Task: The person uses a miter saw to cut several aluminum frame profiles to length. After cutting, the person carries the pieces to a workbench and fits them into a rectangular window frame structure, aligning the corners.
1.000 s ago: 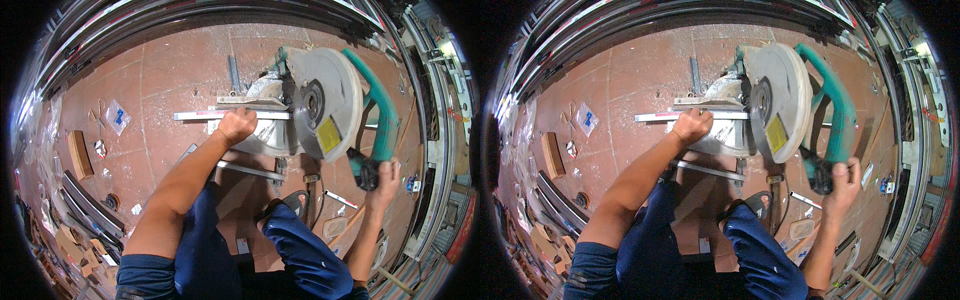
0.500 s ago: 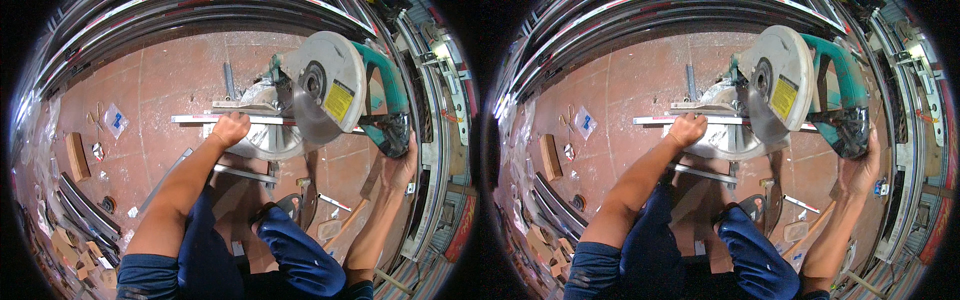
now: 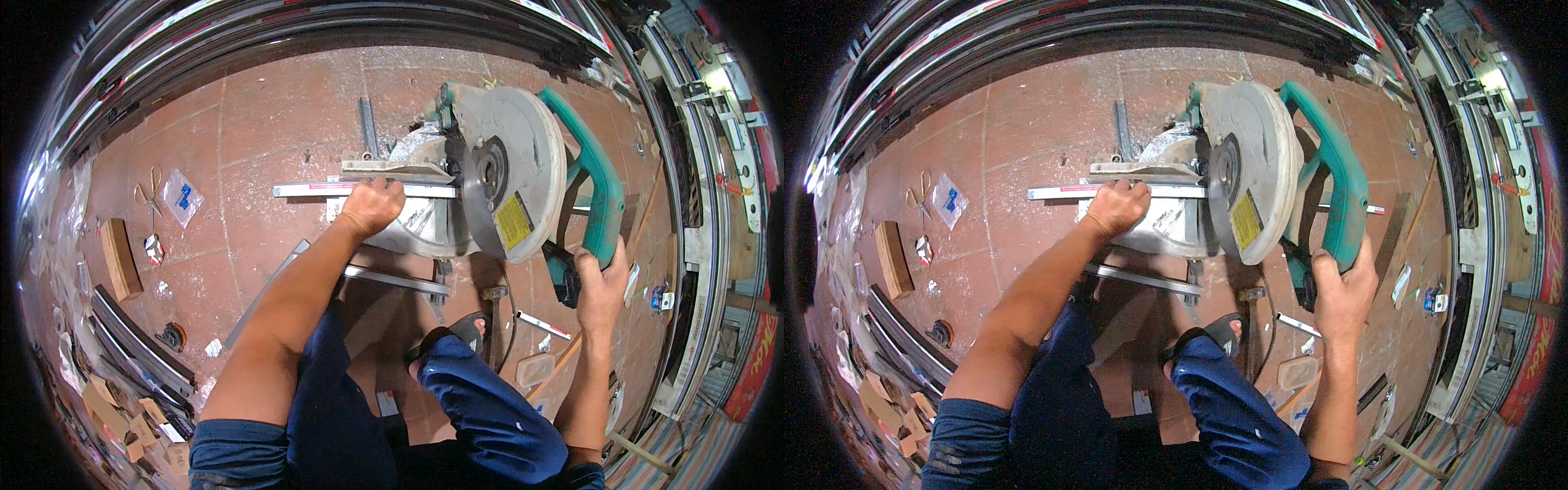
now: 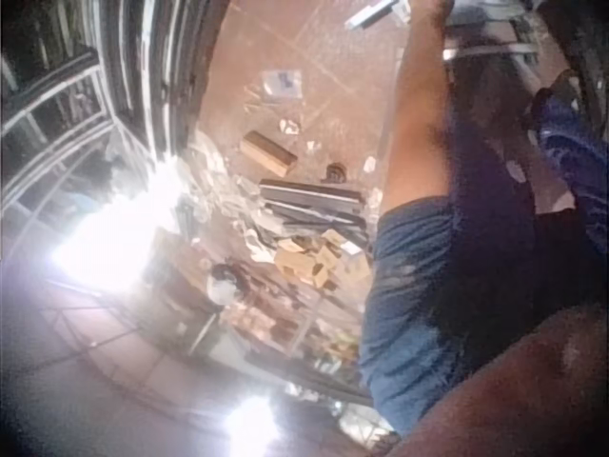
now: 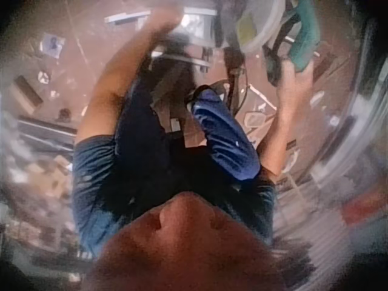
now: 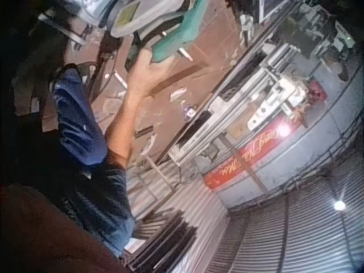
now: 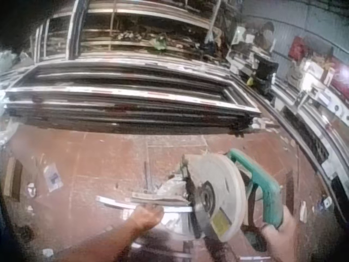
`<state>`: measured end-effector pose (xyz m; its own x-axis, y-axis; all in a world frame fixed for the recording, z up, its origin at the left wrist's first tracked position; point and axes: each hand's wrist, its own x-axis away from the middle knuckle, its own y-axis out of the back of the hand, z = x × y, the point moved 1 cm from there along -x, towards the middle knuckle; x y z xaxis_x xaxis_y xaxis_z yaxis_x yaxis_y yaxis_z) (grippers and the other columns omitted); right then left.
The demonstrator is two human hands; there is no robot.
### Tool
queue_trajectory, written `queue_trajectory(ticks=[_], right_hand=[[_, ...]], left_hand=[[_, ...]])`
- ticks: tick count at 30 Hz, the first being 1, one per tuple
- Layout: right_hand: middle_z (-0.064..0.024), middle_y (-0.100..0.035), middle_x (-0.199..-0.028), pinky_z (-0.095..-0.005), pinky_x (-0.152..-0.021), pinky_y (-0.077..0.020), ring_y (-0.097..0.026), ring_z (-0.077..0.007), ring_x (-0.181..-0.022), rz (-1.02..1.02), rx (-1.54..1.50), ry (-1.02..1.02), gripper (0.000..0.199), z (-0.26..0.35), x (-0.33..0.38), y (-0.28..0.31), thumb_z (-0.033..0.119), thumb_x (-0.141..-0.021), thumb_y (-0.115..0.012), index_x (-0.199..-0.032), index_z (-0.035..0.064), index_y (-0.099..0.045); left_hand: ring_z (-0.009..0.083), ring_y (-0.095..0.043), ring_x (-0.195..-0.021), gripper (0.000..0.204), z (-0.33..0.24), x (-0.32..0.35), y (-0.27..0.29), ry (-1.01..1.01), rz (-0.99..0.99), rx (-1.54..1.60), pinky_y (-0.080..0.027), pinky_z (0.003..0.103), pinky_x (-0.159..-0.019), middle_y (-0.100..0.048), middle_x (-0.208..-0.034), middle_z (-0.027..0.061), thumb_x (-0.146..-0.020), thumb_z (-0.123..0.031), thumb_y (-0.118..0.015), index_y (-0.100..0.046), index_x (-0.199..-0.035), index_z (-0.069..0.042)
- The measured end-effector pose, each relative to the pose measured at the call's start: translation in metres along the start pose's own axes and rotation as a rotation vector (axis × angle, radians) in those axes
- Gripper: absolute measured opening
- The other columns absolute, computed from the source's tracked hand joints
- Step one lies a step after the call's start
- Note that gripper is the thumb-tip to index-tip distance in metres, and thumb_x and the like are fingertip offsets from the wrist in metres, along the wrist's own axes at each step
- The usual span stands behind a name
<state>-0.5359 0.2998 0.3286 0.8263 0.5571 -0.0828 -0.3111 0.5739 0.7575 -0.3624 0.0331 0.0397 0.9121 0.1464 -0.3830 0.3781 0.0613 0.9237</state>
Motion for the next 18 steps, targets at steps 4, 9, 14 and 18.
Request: queue_trajectory(ticks=[4,9,14,18], right_hand=[[-0.0076,-0.066,-0.086,-0.0363,-0.075,-0.052,-0.061,-0.0177,-0.079,-0.068,0.0,0.039,0.027,-0.011,0.018,-0.015,0.021,-0.095,-0.074,-0.108,0.0001,-0.062],[-0.0094,-0.068,-0.088,-0.0373,-0.078,-0.0533,-0.064,-0.0195,-0.081,-0.082,-0.051,0.086,0.036,-0.039,0.036,-0.036,0.029,-0.1,-0.077,-0.116,0.0007,-0.062],[-0.01,-0.067,-0.087,-0.039,-0.075,-0.0533,-0.064,-0.0204,-0.08,-0.08,-0.019,0.104,0.038,-0.051,0.041,-0.04,0.028,-0.099,-0.077,-0.118,-0.0008,-0.06],[-0.0112,-0.067,-0.087,-0.0392,-0.073,-0.0535,-0.065,-0.021,-0.079,-0.079,-0.038,0.082,0.038,-0.053,0.044,-0.043,0.026,-0.098,-0.077,-0.117,-0.0015,-0.059]], left_hand=[[0.0236,-0.07,-0.08,0.011,0.001,0.0,0.002,0.002,0.002,0.008,-0.061,0.041,-0.063,-0.065,-0.089,0.0038,-0.086,-0.017,-0.067,-0.073,-0.09,-0.009],[0.0242,-0.07,-0.081,0.009,0.0,0.0,0.001,0.024,0.033,0.027,-0.062,0.041,-0.064,-0.066,-0.09,0.004,-0.086,-0.016,-0.066,-0.072,-0.089,-0.009],[0.0242,-0.07,-0.081,0.008,0.0,-0.001,0.001,0.028,0.03,0.035,-0.061,0.041,-0.064,-0.065,-0.09,0.0038,-0.086,-0.015,-0.066,-0.071,-0.087,-0.009],[0.0238,-0.07,-0.081,0.007,0.0,-0.001,0.003,0.025,0.014,0.03,-0.061,0.041,-0.063,-0.065,-0.089,0.0039,-0.085,-0.015,-0.067,-0.07,-0.086,-0.009]])
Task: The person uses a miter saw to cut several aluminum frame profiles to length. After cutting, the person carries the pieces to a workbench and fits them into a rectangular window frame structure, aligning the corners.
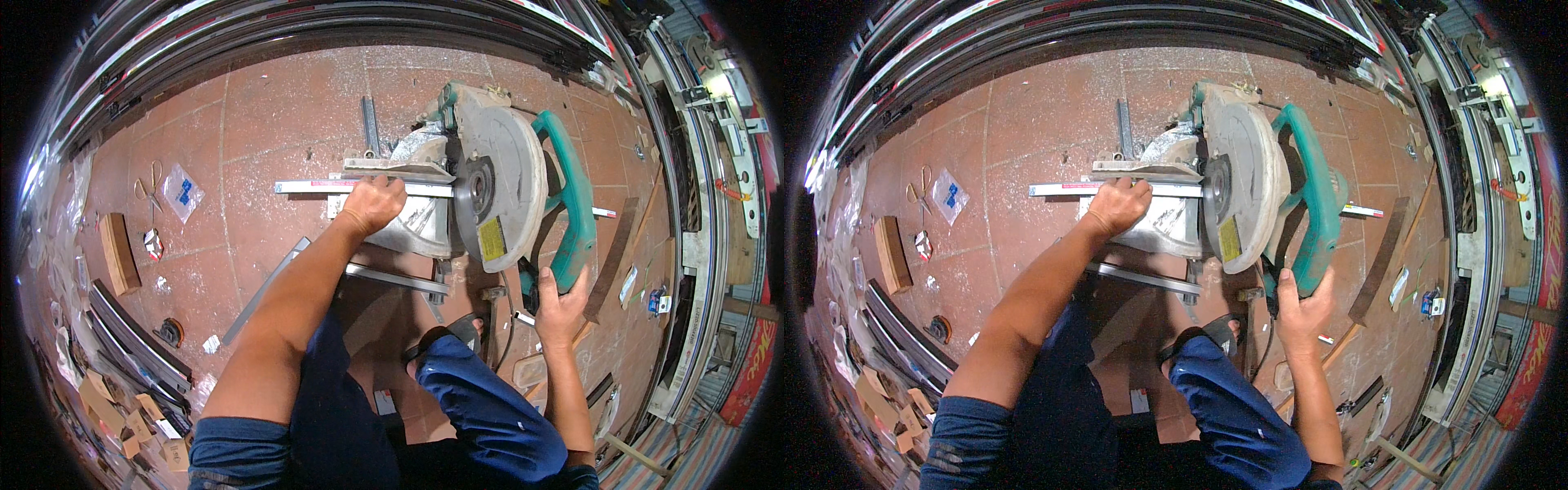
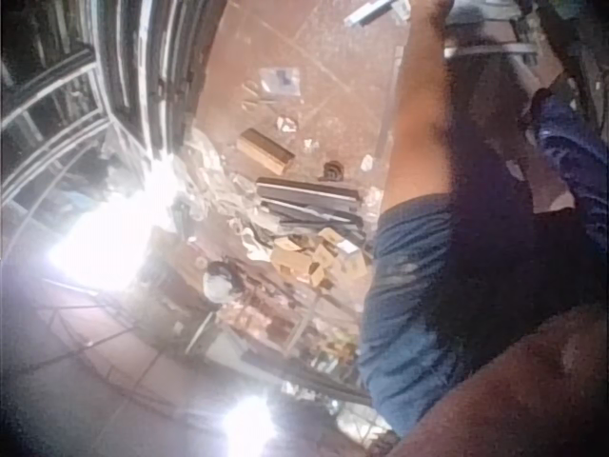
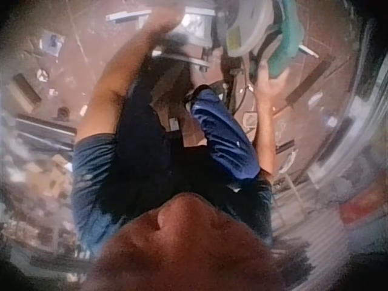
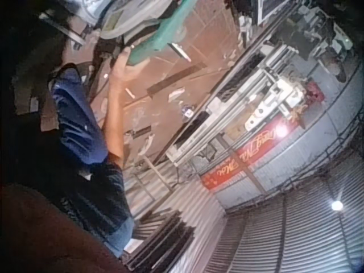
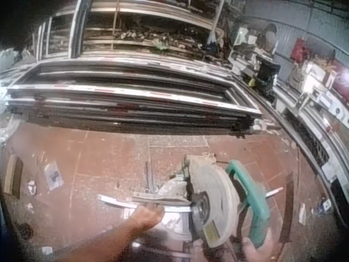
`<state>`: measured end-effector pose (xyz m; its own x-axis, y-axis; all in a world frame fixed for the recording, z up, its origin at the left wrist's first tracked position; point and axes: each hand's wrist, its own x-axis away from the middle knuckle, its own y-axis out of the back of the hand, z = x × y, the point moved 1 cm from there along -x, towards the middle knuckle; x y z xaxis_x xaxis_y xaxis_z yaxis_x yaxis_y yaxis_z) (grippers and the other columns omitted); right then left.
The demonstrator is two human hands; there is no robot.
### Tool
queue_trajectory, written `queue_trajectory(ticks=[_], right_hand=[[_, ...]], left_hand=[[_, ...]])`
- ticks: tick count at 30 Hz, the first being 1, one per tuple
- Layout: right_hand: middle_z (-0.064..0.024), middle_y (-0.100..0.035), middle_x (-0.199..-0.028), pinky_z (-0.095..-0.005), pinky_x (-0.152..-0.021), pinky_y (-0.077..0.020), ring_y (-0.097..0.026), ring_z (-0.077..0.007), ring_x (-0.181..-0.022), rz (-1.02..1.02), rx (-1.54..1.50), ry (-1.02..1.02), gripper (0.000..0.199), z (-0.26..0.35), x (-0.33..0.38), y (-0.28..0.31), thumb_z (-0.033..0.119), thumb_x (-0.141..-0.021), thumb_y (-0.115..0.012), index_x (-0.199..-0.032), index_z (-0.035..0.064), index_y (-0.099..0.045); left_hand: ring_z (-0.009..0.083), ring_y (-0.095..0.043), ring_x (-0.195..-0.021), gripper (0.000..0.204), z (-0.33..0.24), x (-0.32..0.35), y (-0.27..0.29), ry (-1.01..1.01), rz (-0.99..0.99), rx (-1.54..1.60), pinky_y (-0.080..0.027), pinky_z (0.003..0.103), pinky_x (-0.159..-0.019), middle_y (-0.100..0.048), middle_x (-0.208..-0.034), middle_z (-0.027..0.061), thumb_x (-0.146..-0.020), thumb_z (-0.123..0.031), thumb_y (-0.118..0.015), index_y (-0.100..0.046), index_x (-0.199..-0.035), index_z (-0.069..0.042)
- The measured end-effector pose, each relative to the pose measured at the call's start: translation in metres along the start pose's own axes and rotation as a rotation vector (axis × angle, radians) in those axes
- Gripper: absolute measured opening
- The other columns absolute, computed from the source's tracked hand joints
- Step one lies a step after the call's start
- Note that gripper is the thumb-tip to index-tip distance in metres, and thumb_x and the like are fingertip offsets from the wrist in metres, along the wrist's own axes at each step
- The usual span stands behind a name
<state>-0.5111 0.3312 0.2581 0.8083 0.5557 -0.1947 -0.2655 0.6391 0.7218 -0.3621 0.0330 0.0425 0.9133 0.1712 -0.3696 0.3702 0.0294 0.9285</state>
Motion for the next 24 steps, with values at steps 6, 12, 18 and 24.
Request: queue_trajectory(ticks=[6,12,18,24], right_hand=[[-0.0112,-0.066,-0.089,-0.0388,-0.075,-0.0524,-0.063,-0.0225,-0.08,-0.004,-0.011,-0.007,0.038,-0.007,0.005,-0.004,0.025,-0.098,-0.076,-0.119,-0.0019,-0.058],[-0.0114,-0.063,-0.094,-0.0387,-0.079,-0.0495,-0.058,-0.0221,-0.086,0.009,-0.04,-0.023,0.037,-0.001,0.006,-0.005,0.024,-0.099,-0.073,-0.12,-0.003,-0.058],[-0.013,-0.065,-0.099,-0.0385,-0.081,-0.0506,-0.06,-0.0228,-0.089,0.011,-0.042,-0.068,0.043,-0.015,0.011,-0.011,0.023,-0.099,-0.074,-0.125,-0.0071,-0.057],[-0.0159,-0.068,-0.107,-0.0407,-0.087,-0.0535,-0.065,-0.0272,-0.095,0.009,-0.033,-0.066,0.054,-0.049,0.022,-0.017,0.029,-0.1,-0.075,-0.134,-0.0071,-0.054]], left_hand=[[0.0235,-0.07,-0.08,0.007,-0.001,-0.001,-0.001,0.005,0.001,-0.002,-0.061,0.042,-0.064,-0.065,-0.087,0.0041,-0.085,-0.016,-0.067,-0.07,-0.085,-0.01],[0.0237,-0.07,-0.08,0.009,0.0,-0.002,-0.001,-0.011,0.0,-0.018,-0.06,0.042,-0.064,-0.065,-0.087,0.0043,-0.086,-0.018,-0.066,-0.071,-0.085,-0.01],[0.0247,-0.07,-0.083,0.009,0.0,0.001,-0.003,-0.004,-0.001,-0.001,-0.061,0.043,-0.064,-0.065,-0.089,0.0051,-0.084,-0.017,-0.068,-0.072,-0.085,-0.009],[0.024,-0.069,-0.086,0.009,-0.006,-0.003,-0.005,0.028,0.046,0.01,-0.06,0.04,-0.063,-0.066,-0.091,0.0034,-0.085,-0.016,-0.069,-0.075,-0.086,-0.009]])
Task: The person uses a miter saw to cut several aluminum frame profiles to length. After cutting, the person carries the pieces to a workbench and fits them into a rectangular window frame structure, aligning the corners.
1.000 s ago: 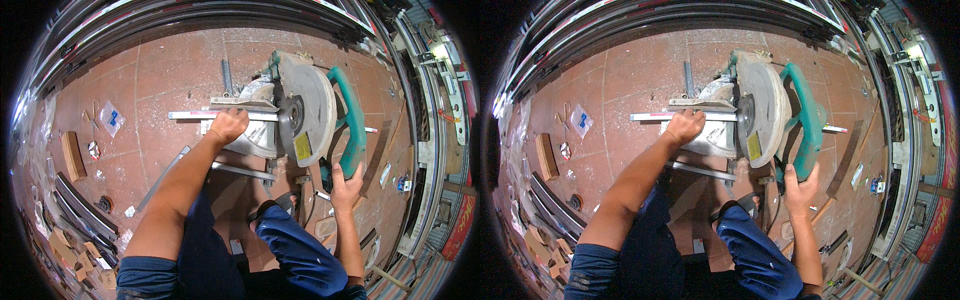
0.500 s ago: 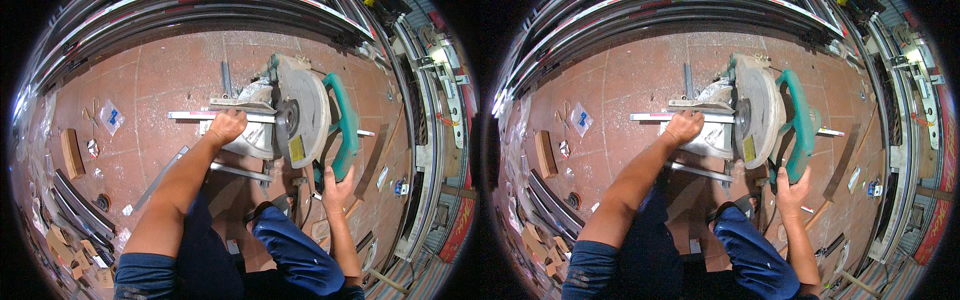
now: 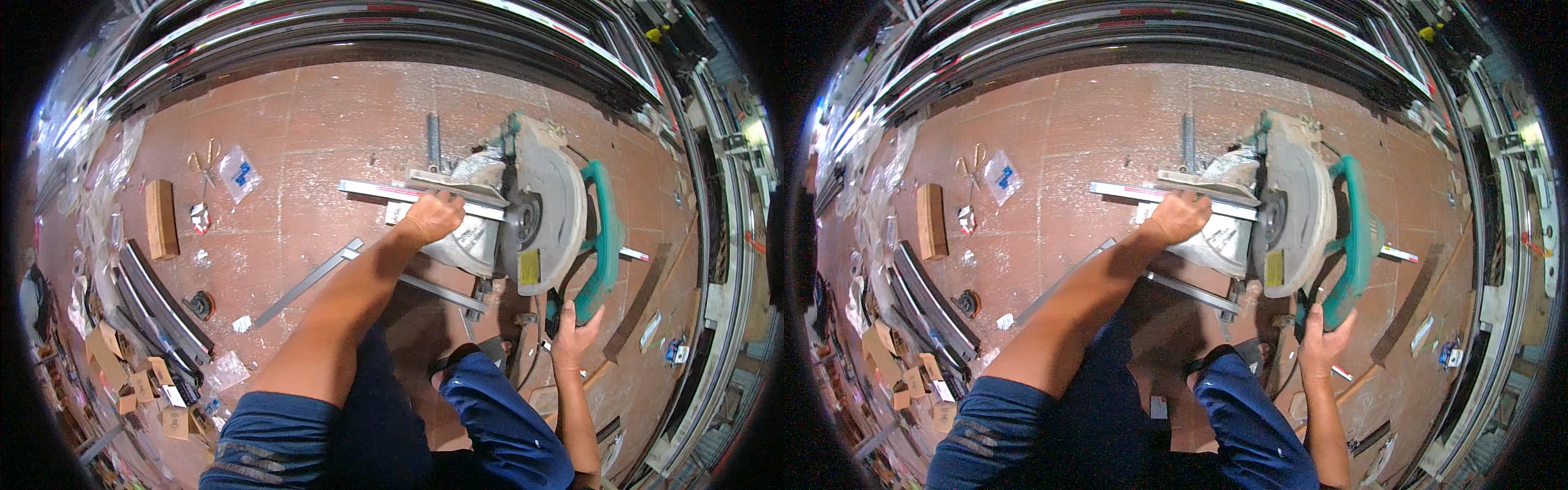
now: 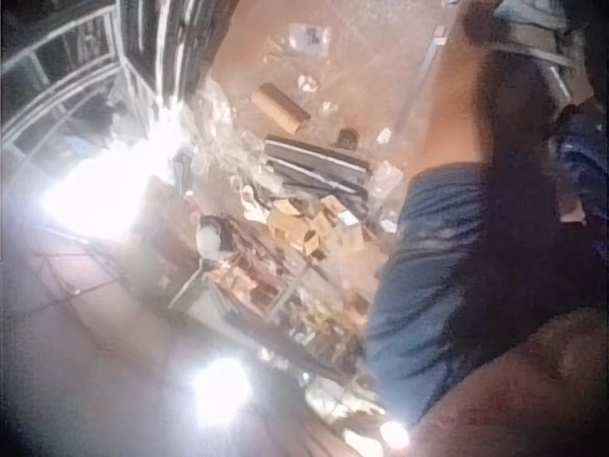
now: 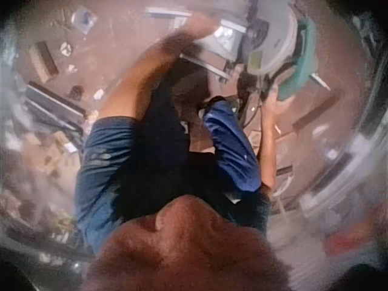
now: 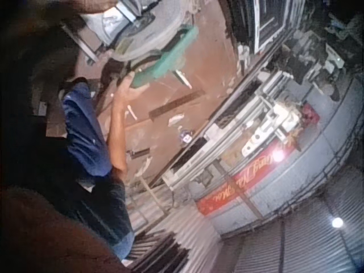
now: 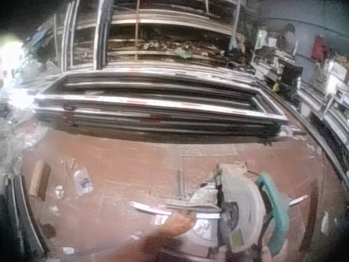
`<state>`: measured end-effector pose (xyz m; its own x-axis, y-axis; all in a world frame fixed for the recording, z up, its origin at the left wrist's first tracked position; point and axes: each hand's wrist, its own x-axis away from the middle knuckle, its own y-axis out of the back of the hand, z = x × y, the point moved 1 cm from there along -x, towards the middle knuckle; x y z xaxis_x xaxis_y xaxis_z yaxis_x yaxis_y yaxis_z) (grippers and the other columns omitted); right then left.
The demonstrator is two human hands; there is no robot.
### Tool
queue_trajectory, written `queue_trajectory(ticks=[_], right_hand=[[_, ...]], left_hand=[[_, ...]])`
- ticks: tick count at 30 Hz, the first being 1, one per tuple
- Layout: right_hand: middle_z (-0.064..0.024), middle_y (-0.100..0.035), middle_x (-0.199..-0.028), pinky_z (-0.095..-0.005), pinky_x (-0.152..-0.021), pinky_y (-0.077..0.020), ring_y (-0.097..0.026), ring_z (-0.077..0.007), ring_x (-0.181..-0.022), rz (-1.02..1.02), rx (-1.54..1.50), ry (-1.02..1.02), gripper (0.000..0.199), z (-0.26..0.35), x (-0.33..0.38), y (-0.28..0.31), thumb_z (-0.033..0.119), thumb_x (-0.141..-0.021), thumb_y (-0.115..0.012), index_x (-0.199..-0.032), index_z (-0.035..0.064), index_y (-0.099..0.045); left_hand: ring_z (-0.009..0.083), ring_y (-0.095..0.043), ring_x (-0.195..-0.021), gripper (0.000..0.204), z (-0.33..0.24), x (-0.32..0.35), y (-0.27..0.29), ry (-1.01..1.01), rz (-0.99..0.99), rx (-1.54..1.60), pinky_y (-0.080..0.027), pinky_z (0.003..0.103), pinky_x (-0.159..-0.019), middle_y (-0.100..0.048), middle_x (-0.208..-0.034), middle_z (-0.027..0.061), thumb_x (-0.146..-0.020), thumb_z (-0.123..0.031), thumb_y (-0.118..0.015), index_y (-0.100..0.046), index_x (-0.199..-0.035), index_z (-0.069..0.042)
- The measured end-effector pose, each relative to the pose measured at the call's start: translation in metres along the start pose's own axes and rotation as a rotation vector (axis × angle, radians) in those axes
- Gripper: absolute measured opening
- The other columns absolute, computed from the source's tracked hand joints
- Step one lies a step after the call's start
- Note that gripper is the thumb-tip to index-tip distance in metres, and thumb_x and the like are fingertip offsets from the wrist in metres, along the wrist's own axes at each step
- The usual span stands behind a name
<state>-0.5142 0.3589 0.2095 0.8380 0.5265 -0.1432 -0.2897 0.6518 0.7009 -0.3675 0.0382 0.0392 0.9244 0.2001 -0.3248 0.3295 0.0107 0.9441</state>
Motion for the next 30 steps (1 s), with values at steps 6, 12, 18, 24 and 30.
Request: queue_trajectory(ticks=[6,12,18,24,30], right_hand=[[-0.02,-0.07,-0.107,-0.0422,-0.089,-0.0538,-0.066,-0.0298,-0.096,-0.066,-0.057,-0.026,0.061,-0.021,0.011,-0.018,0.032,-0.1,-0.075,-0.135,-0.0114,-0.052],[-0.0166,-0.062,-0.128,-0.0382,-0.101,-0.049,-0.06,-0.0247,-0.113,0.056,-0.076,-0.142,0.071,-0.05,0.025,-0.035,0.026,-0.098,-0.078,-0.149,-0.0099,-0.042],[-0.0155,-0.07,-0.107,-0.0434,-0.09,-0.0526,-0.064,-0.0268,-0.096,-0.115,0.018,0.097,0.048,0.021,-0.01,0.008,0.028,-0.095,-0.082,-0.122,-0.0082,-0.065],[0.0004,-0.061,-0.085,-0.0285,-0.074,-0.0453,-0.053,-0.0105,-0.077,-0.158,-0.265,0.05,0.033,0.117,-0.09,0.064,0.034,-0.106,-0.064,-0.102,0.0023,-0.065],[-0.0104,-0.077,-0.115,-0.0413,-0.086,-0.059,-0.073,-0.0226,-0.101,-0.091,-1.014,-0.091,0.04,0.134,-0.141,0.074,0.043,-0.112,-0.054,-0.126,0.0085,-0.069]], left_hand=[[0.0225,-0.069,-0.087,0.009,0.004,0.001,0.005,-0.004,0.006,-0.025,-0.06,0.038,-0.066,-0.066,-0.092,0.0031,-0.085,-0.017,-0.069,-0.075,-0.085,-0.01],[0.0229,-0.069,-0.088,0.008,0.003,0.0,0.003,-0.007,-0.023,0.003,-0.06,0.039,-0.07,-0.066,-0.094,0.0031,-0.085,-0.017,-0.069,-0.074,-0.085,-0.011],[0.0227,-0.066,-0.091,0.013,0.011,0.012,0.0,0.017,-0.022,0.017,-0.057,0.04,-0.075,-0.063,-0.095,0.0027,-0.088,-0.019,-0.066,-0.073,-0.093,-0.01],[0.0242,-0.063,-0.095,0.016,0.012,0.027,0.003,0.006,-0.214,0.066,-0.052,0.042,-0.081,-0.064,-0.097,0.0046,-0.089,-0.019,-0.065,-0.074,-0.097,-0.008],[0.0306,-0.063,-0.107,0.031,0.032,0.057,0.01,0.171,-0.073,0.173,-0.049,0.049,-0.093,-0.069,-0.12,0.0085,-0.089,-0.015,-0.073,-0.075,-0.12,-0.014]])
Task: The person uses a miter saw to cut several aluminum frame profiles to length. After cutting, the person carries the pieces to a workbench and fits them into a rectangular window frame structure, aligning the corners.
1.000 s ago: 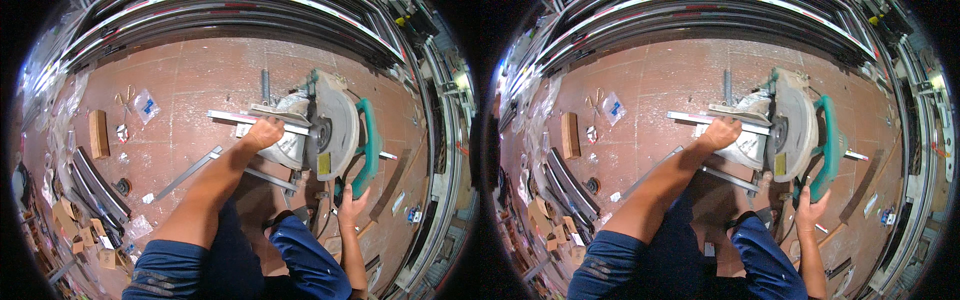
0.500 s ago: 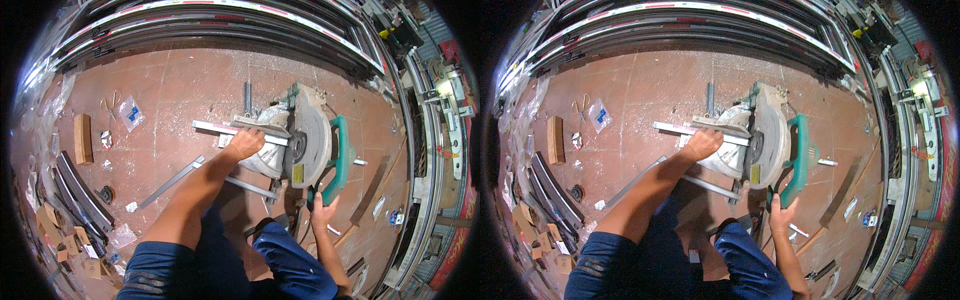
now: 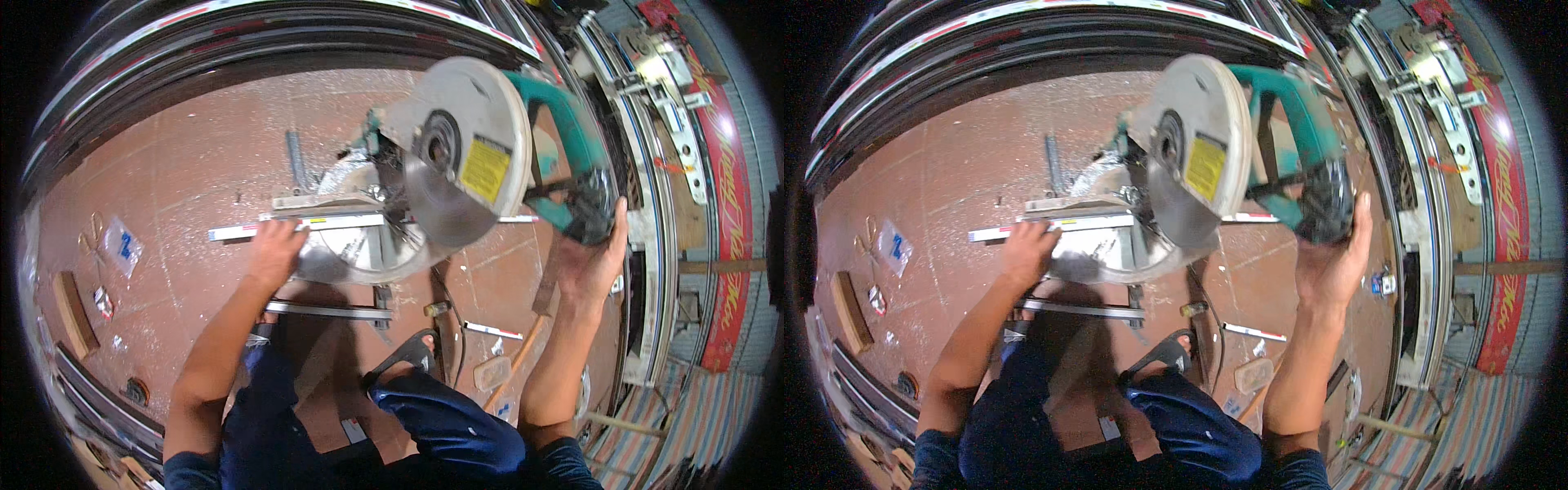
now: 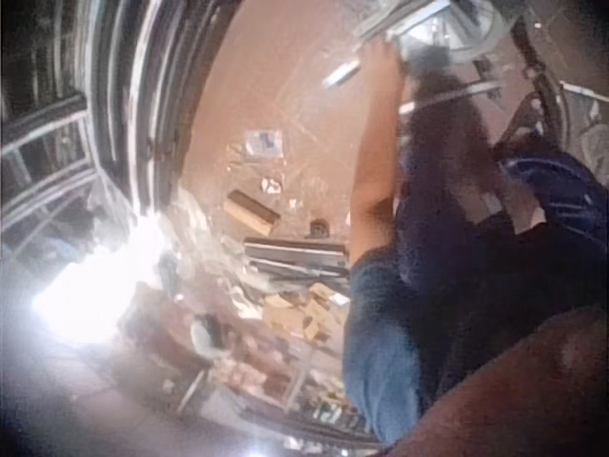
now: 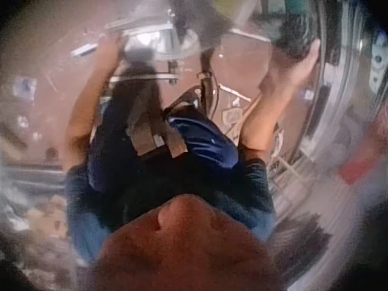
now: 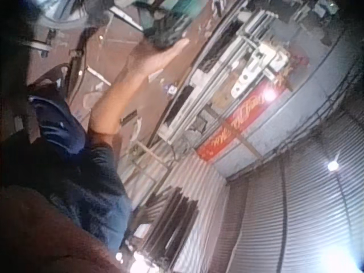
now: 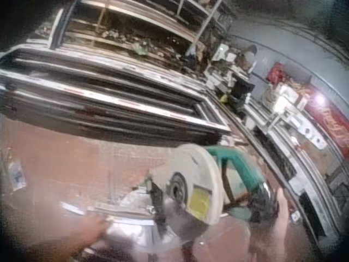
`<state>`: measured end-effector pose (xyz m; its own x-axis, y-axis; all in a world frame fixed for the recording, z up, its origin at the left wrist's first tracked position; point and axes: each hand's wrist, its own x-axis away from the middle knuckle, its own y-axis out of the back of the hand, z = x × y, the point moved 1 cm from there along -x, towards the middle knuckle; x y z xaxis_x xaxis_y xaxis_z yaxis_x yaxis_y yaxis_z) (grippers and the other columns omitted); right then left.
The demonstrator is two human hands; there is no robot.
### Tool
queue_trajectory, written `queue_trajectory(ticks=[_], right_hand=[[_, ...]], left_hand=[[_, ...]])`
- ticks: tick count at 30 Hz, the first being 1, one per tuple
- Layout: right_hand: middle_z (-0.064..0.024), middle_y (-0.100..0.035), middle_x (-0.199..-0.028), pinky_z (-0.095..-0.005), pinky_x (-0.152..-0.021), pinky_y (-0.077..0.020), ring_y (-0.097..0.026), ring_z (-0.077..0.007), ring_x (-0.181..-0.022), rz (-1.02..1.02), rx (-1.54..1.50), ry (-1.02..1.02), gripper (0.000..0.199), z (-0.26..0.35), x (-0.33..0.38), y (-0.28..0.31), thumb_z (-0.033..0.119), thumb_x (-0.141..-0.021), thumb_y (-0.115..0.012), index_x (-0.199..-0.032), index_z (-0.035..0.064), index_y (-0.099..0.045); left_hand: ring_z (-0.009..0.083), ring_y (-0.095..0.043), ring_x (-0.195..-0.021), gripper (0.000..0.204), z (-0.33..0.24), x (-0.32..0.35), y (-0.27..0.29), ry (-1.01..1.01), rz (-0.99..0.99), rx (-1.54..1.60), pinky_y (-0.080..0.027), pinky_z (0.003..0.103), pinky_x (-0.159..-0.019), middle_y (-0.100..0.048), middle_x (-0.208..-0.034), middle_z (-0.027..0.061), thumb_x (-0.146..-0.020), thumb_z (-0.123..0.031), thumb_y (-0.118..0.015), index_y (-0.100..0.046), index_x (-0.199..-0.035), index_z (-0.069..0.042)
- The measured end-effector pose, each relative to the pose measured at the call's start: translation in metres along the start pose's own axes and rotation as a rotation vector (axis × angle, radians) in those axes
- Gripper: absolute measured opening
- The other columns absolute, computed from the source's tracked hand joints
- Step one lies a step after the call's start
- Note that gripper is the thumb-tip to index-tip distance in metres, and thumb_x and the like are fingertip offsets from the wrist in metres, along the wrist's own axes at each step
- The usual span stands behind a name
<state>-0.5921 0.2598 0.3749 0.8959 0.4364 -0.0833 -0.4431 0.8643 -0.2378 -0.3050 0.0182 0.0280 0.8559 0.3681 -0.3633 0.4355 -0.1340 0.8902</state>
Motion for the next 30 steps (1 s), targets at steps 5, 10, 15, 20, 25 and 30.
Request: queue_trajectory(ticks=[5,10,15,20,25,30], right_hand=[[-0.0113,-0.075,-0.124,-0.0407,-0.088,-0.0569,-0.072,-0.0236,-0.107,0.114,-0.01,-0.041,0.043,0.011,-0.018,0.017,0.044,-0.112,-0.054,-0.132,0.0085,-0.068],[-0.0135,-0.071,-0.136,-0.0436,-0.103,-0.0541,-0.069,-0.0269,-0.121,0.076,0.029,-0.029,0.052,0.013,-0.031,0.036,0.043,-0.11,-0.058,-0.144,0.0053,-0.061],[-0.0178,-0.069,-0.139,-0.0537,-0.114,-0.0494,-0.066,-0.0314,-0.13,-0.096,0.155,0.004,0.049,0.023,-0.058,0.067,0.037,-0.111,-0.051,-0.145,0.0023,-0.06],[-0.0215,-0.069,-0.137,-0.0563,-0.114,-0.0513,-0.066,-0.0343,-0.129,-0.199,0.2,0.02,0.047,0.028,-0.064,0.055,0.031,-0.112,-0.05,-0.143,-0.0021,-0.059],[-0.0241,-0.065,-0.142,-0.0571,-0.117,-0.0475,-0.061,-0.0365,-0.136,-0.153,0.154,0.012,0.049,0.024,-0.059,0.063,0.031,-0.112,-0.054,-0.146,-0.0046,-0.056],[-0.0261,-0.054,-0.154,-0.06,-0.121,-0.042,-0.05,-0.0394,-0.146,-0.195,0.11,0.082,0.059,0.02,-0.025,0.048,0.035,-0.11,-0.06,-0.151,-0.0057,-0.05]], left_hand=[[0.0323,-0.061,-0.118,0.032,0.029,0.035,0.037,0.205,-0.088,-0.051,-0.044,0.052,-0.099,-0.066,-0.127,0.0105,-0.092,-0.025,-0.076,-0.071,-0.121,-0.012],[0.0355,-0.06,-0.123,0.045,0.059,0.059,0.054,0.357,-0.031,-0.072,-0.043,0.053,-0.103,-0.066,-0.13,0.0151,-0.091,-0.036,-0.078,-0.067,-0.125,-0.009],[0.0333,-0.063,-0.119,0.041,0.071,0.063,0.041,0.307,-0.028,0.0,-0.046,0.051,-0.105,-0.066,-0.126,0.0139,-0.089,-0.029,-0.079,-0.065,-0.123,-0.01],[0.033,-0.065,-0.115,0.037,0.083,0.066,0.037,0.396,0.081,-0.004,-0.046,0.049,-0.102,-0.069,-0.118,0.0117,-0.089,-0.027,-0.078,-0.066,-0.121,-0.012],[0.0359,-0.07,-0.102,0.032,0.092,0.089,0.052,0.364,0.15,0.046,-0.048,0.051,-0.098,-0.072,-0.102,0.0137,-0.087,-0.021,-0.079,-0.068,-0.115,-0.012],[0.0391,-0.071,-0.104,0.038,0.052,0.136,0.101,0.362,0.243,0.213,-0.056,0.049,-0.089,-0.073,-0.107,0.0161,-0.084,-0.019,-0.08,-0.067,-0.118,-0.009]])
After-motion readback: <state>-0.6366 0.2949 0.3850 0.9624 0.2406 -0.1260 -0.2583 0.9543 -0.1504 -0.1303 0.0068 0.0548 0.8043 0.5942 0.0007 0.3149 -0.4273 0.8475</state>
